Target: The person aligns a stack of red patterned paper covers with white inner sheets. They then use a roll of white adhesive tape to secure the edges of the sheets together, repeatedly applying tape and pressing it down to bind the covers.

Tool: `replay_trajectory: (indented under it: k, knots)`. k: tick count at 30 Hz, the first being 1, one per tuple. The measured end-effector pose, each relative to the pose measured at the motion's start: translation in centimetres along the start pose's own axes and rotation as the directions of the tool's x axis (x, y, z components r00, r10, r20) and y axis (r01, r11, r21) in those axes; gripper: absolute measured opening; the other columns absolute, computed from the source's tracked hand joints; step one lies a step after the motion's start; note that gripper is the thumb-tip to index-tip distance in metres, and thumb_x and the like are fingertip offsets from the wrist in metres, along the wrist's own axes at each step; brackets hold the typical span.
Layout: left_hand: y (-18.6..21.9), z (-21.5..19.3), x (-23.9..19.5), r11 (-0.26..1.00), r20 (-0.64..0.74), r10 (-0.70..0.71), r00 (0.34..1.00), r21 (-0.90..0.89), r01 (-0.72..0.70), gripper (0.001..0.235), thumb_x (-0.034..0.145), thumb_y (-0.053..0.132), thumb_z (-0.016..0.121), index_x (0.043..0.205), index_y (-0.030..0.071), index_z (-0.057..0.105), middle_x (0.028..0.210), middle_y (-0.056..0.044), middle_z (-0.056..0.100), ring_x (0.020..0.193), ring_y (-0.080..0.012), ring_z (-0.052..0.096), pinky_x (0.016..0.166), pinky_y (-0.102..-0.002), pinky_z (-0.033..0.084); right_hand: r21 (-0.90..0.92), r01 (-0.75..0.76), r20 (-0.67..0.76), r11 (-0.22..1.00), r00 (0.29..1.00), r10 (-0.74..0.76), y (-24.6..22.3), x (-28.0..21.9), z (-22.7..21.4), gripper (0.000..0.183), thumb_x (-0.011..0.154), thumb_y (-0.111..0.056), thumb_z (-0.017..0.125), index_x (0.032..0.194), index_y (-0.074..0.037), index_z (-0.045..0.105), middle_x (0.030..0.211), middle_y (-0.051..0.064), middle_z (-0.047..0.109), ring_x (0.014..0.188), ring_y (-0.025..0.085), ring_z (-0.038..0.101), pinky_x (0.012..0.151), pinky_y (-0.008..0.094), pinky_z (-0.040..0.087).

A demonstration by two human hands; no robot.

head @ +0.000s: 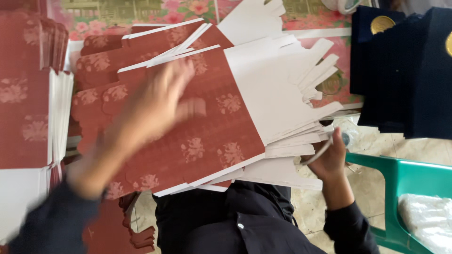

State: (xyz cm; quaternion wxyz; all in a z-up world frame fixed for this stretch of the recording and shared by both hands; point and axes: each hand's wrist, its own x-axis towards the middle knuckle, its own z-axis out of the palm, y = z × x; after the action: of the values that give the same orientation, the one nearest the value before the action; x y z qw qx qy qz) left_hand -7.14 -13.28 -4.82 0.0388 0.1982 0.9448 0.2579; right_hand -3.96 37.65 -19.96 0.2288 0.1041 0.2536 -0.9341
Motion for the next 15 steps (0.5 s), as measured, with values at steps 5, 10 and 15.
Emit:
replay_trajectory:
  k: [5,10,15]
  knots:
    - [-8.8,1.1,10.7,0.896,-0.343,0.176,0.923,0.444,-0.007,0.108,0.107,0.084,0.055,0.151,-0.014,0.056,0.147,-0.033,0.057,0.137,-0.0464,0.054,0.113,-0.057,0.045,0.002,-0.063,0.05,0.998,0.997,0.063,2.9,-2.0,1.3,0.079,0.102,-0.06,0.074,0.157,-0.007,0.054,0.151,0.019,0.065,0.127,0.04,0.067,0.094,0.053,0.054]
    - [-10.6,4.2,13.3,0.948,-0.365,0.178,0.914,0.312,-0.06,0.096,0.103,0.081,0.062,0.149,-0.003,0.062,0.147,-0.023,0.062,0.138,-0.0396,0.056,0.107,-0.057,0.039,-0.588,0.732,0.73,0.343,0.664,-0.165,4.9,-5.7,-3.0,0.074,0.101,-0.007,0.08,0.164,-0.002,0.041,0.158,0.038,0.048,0.156,0.053,0.045,0.127,0.069,0.045]
    - [-10.2,5.8,12.7,0.977,-0.297,0.192,0.935,0.145,-0.155,0.098,0.099,0.079,0.063,0.154,-0.002,0.054,0.158,-0.029,0.051,0.146,-0.0463,0.048,0.119,-0.069,0.033,-0.564,-0.204,-0.406,0.8,0.912,-0.054,3.8,-3.3,7.7,0.037,0.09,-0.027,0.074,0.063,-0.005,0.06,0.06,0.009,0.059,0.058,0.022,0.057,0.06,0.036,0.039]
